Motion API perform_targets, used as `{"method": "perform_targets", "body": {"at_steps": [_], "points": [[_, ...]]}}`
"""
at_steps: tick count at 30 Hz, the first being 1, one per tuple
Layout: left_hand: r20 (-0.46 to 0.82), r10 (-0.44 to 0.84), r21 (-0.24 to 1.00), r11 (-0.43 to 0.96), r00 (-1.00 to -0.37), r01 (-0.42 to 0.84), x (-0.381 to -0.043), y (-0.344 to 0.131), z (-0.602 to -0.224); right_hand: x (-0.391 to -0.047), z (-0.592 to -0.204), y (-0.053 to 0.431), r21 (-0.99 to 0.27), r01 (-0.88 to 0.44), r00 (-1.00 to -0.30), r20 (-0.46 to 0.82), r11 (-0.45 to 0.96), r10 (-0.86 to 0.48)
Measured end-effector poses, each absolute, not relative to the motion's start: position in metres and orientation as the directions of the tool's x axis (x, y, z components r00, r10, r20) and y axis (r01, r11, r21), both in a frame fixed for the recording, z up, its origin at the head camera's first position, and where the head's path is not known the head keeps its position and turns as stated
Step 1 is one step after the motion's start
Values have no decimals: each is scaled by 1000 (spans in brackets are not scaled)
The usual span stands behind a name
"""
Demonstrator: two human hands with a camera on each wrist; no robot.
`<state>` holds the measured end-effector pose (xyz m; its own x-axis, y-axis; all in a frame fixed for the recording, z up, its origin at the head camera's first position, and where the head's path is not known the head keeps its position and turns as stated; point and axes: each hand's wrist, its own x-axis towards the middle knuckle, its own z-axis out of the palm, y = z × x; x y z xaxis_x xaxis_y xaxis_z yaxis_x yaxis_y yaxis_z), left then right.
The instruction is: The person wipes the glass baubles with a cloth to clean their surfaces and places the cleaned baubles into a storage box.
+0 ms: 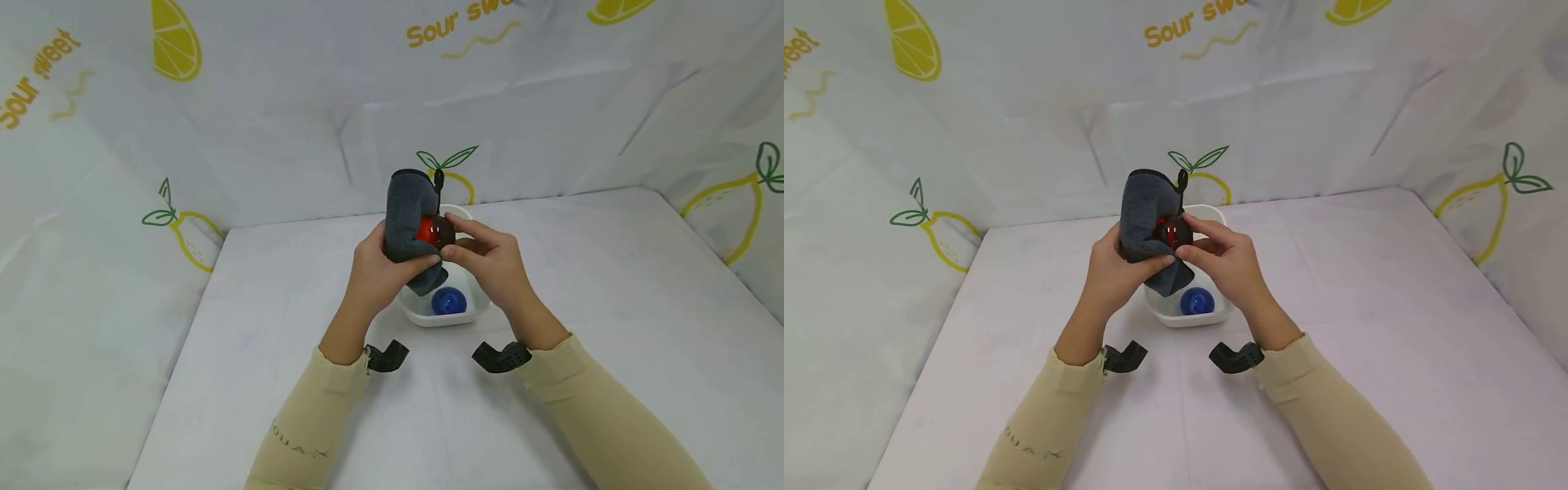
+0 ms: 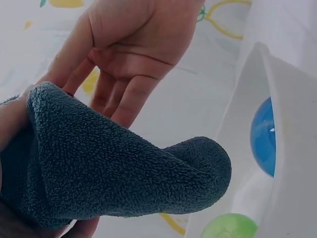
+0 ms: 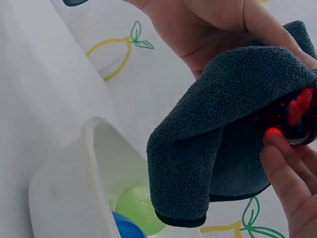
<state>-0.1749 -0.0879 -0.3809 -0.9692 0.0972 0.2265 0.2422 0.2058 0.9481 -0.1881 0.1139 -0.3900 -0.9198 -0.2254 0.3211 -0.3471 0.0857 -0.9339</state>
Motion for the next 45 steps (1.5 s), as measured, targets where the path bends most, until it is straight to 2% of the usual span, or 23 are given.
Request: {"method": "perform_targets", "body": {"at_steps": [8, 12, 18, 23, 27, 32, 39, 45], "points": [[163, 124, 971, 157, -979, 182, -173, -87, -378, -185, -385, 117, -921, -386, -857, 378, -49, -351], [155, 137, 974, 145, -978, 175, -175, -88, -379, -185, -385, 118, -921, -383, -850, 382, -72, -363], [170, 113, 973, 139, -979, 185, -176, -86, -380, -186, -389, 118, -914, -406, -865, 386, -5, -322], [195, 78, 971, 124, -978, 204, -175, -83, -382, -183, -393, 113, -874, -485, -847, 465, 15, -258], [262, 77, 954, 130, -962, 270, -175, -83, -383, -182, -395, 110, -851, -525, -831, 509, 16, -223], [334, 64, 933, 117, -940, 340, -175, -85, -383, -182, -397, 111, -898, -440, -872, 434, -25, -225], [368, 0, 923, 123, -930, 365, -178, -87, -382, -182, -402, 111, -940, -268, -909, 320, -213, -268], [287, 25, 950, 123, -957, 288, -180, -91, -381, -183, -402, 110, -950, -176, -931, 246, -259, -270]]}}
